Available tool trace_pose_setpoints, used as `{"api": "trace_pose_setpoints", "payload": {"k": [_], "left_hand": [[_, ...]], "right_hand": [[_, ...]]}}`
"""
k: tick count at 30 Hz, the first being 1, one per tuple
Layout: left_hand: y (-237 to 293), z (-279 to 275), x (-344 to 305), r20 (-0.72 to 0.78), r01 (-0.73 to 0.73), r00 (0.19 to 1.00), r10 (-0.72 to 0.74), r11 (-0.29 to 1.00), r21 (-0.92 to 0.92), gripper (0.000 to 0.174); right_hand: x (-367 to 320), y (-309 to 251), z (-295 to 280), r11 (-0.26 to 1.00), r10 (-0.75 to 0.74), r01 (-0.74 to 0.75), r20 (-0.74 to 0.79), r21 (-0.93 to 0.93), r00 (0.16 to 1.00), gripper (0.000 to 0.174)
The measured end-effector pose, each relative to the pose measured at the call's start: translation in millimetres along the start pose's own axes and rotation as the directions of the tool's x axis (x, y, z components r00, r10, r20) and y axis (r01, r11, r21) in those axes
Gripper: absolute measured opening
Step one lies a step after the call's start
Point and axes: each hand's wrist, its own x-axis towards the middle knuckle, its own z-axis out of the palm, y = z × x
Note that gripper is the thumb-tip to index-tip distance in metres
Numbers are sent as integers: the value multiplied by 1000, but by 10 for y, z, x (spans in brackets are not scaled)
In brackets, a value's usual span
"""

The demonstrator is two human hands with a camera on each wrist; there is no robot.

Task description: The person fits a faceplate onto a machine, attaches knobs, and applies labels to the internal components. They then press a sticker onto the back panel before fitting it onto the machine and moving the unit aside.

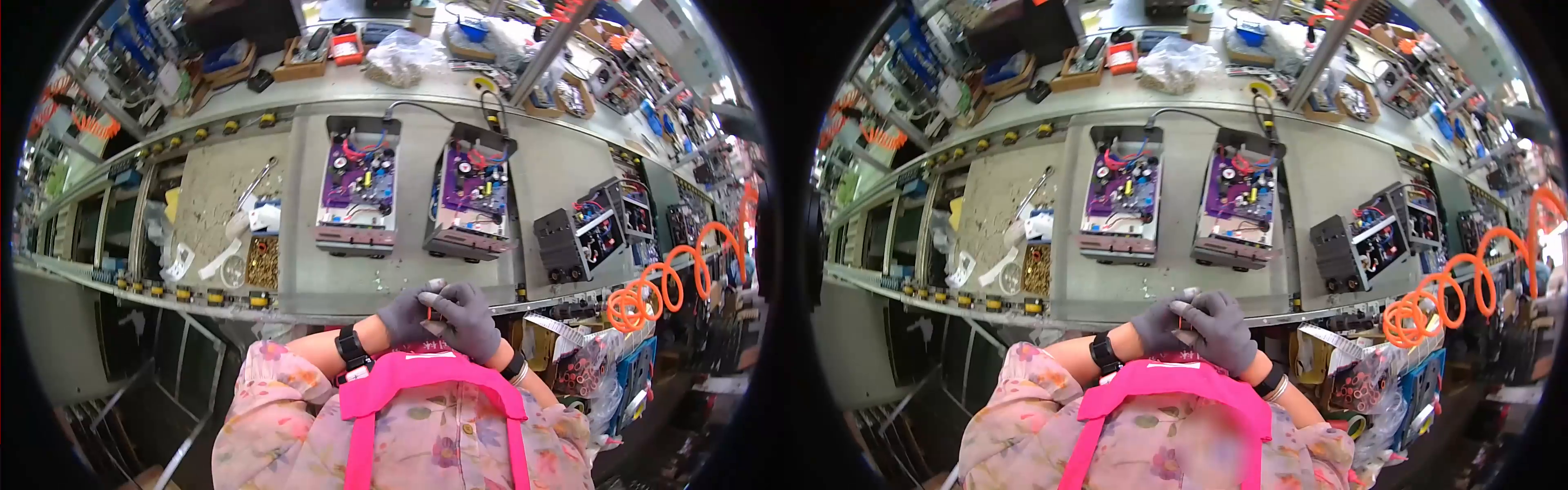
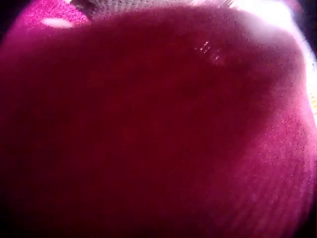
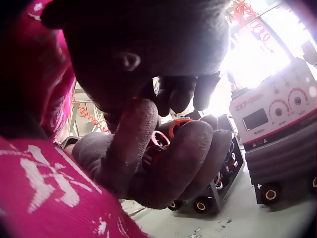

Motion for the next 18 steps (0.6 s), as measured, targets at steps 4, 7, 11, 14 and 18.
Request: {"api": "trace_pose_setpoints", "payload": {"k": [4,7,11,14,18], "left_hand": [[-238,-463,429,-55,115,991,-124,984,-138,21],[-82,-613,629,-211,178,948,-238,946,-271,20],[-113,-959,989,-498,7,860,-111,978,-207,16],[-29,-825,1101,-471,-55,864,-177,897,-438,13],[-205,-971,1186,-447,-49,887,-119,937,-346,12]], "right_hand": [[-103,55,-167,912,253,-219,-58,346,966,39],[-260,236,-268,776,381,-269,-85,570,920,40],[-426,395,-348,656,479,-207,-189,725,857,37],[-561,505,-415,640,515,-260,-152,723,844,32],[-643,540,-516,739,481,-230,-256,634,839,35]]}}
